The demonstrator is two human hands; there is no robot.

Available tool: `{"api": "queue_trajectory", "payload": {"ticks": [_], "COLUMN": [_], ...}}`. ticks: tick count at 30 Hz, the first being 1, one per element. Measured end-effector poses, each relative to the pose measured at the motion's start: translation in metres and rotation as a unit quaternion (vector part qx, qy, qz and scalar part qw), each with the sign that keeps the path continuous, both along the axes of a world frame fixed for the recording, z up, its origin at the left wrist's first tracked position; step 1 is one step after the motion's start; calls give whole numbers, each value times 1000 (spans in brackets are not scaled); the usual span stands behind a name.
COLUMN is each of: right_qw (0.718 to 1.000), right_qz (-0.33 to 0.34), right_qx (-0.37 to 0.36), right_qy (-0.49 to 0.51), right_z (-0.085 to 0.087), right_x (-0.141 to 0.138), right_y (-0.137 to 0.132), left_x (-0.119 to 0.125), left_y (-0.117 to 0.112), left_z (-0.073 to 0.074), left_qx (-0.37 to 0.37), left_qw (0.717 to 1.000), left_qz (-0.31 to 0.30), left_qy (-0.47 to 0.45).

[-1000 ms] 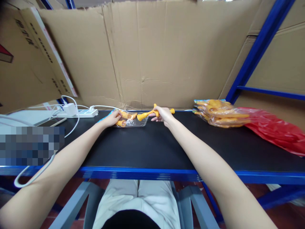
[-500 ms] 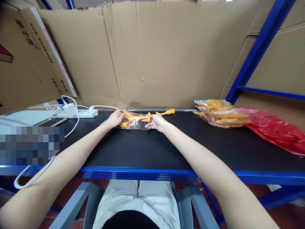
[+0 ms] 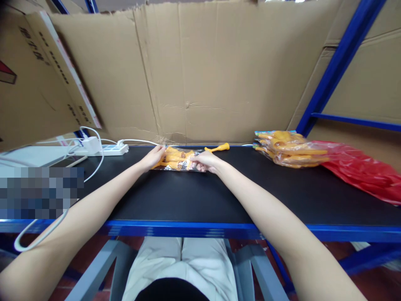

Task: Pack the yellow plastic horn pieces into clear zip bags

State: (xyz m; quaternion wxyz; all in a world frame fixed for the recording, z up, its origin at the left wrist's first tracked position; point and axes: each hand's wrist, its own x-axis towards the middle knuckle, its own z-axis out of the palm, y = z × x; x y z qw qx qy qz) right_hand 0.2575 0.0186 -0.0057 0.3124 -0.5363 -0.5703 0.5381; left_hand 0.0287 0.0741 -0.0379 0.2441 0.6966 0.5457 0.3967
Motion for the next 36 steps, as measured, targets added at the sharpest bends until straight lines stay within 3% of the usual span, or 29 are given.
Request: {"api": "queue_trajectory", "payload": {"ticks": [6, 10, 13, 15, 17, 18, 20, 22, 28, 36], "right_qw": [991, 987, 991, 993, 973, 947, 869, 824, 826, 830], "right_qz": [24, 34, 9, -52, -144, -186, -207, -196, -87, -13], "right_qx": [-50, -35, 13, 78, 172, 230, 347, 363, 243, 279], "right_qy": [123, 150, 135, 77, -46, -126, -286, -388, -502, -482], "right_z": [-4, -3, 1, 3, 2, 1, -6, -16, -38, -40], "right_x": [0, -1, 5, 17, 36, 47, 69, 87, 102, 80], "right_y": [2, 2, 9, 18, 29, 34, 44, 51, 59, 61], "left_x": [2, -1, -4, -8, -12, -14, -19, -23, -33, -32], "left_y": [-2, -7, -8, -6, -2, 0, 5, 8, 15, 13], "left_z": [0, 5, 9, 9, 8, 7, 5, 3, -2, -2], "left_qx": [25, 28, 78, 106, 108, 105, 98, 87, 44, 39], "left_qw": [999, 993, 982, 976, 974, 974, 974, 974, 965, 958], "left_qz": [2, 29, 19, 6, 8, 14, 28, 41, 39, 14], "left_qy": [23, 112, 173, 192, 199, 200, 200, 207, 257, 282]}}
